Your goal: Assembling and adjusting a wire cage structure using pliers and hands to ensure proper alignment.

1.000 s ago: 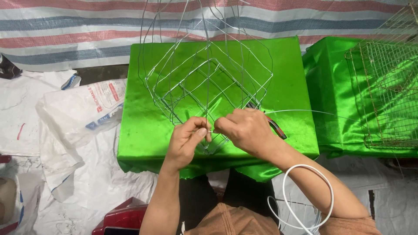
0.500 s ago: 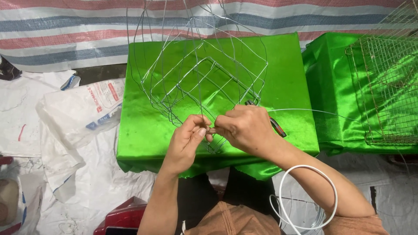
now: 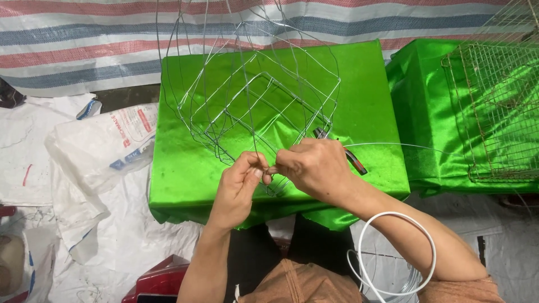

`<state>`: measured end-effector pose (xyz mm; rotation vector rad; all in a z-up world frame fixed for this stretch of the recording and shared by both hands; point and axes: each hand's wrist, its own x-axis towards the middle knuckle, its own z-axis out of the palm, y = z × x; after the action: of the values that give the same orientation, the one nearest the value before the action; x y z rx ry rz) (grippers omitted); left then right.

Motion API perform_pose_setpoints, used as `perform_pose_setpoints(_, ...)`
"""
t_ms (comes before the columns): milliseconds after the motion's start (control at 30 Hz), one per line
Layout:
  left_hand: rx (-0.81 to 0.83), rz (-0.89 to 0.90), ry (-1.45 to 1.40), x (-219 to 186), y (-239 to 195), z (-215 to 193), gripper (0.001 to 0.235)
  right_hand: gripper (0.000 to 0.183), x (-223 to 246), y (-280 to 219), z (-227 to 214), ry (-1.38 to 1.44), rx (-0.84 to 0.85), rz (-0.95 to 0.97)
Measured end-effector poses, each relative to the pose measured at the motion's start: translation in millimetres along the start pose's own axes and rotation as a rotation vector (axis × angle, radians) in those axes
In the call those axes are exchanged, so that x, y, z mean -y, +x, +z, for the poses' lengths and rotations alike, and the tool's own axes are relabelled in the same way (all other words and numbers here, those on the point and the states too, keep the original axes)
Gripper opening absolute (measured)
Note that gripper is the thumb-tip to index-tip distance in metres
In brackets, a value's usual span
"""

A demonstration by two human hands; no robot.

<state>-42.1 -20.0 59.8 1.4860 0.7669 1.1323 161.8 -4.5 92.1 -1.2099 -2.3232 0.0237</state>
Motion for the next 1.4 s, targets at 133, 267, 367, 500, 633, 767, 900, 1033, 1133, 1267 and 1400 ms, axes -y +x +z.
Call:
perform_pose_setpoints(133,0.005,-0.012,0.003,-0.6,0.1,1.6,0.018,0.028,-2.0,-2.4,-0.4,0.116,0.014,0.050)
perform_pose_setpoints(267,0.031,-0.028,0.012,-0.8,1.5,0.5,0.018,0.029,-10.7,-10.5,13.3,0.181,-0.013,0.071)
perform_pose_setpoints(367,0.063,-0.034,-0.012,-5.4,12.3,-5.6,0.018,0.024,-11.1,-11.5,17.4,-0.043,-0.140,0.020)
perform_pose_setpoints(500,0.050,-0.098,-0.042,-2.1,14.8,-6.5,0.022,0.024,8.0,-51.7,5.3,-0.229,-0.428,-0.304)
perform_pose_setpoints(633,0.034,-0.104,-0.069,-1.5,14.4,-4.9,0.020,0.012,-33.8,-135.6,75.5,-0.099,-0.377,-0.289)
perform_pose_setpoints(767,0.015,-0.082,-0.003,-3.4,12.5,-3.3,0.020,0.033,-119.9,-173.2,105.2,-0.363,-0.165,0.342)
perform_pose_setpoints(900,0.022,-0.061,0.079,-5.0,13.6,-3.0,0.020,0.049,-138.1,-176.5,116.9,-0.284,0.118,0.740)
perform_pose_setpoints(1033,0.012,-0.043,0.159,-4.2,10.6,-2.8,0.020,0.031,-136.8,-169.0,118.9,-0.148,0.121,0.827)
perform_pose_setpoints(1133,0.001,-0.039,0.171,-4.6,11.5,-1.6,0.022,0.036,-119.1,-160.6,110.4,-0.138,0.149,0.772)
perform_pose_setpoints(1267,-0.008,-0.013,0.163,-2.3,13.1,-2.9,0.023,0.031,-120.5,-162.6,121.0,-0.141,0.217,0.800)
perform_pose_setpoints(1400,-0.020,-0.015,0.146,0.3,11.7,-2.3,0.025,0.029,-144.8,-181.4,125.1,-0.041,0.120,0.769)
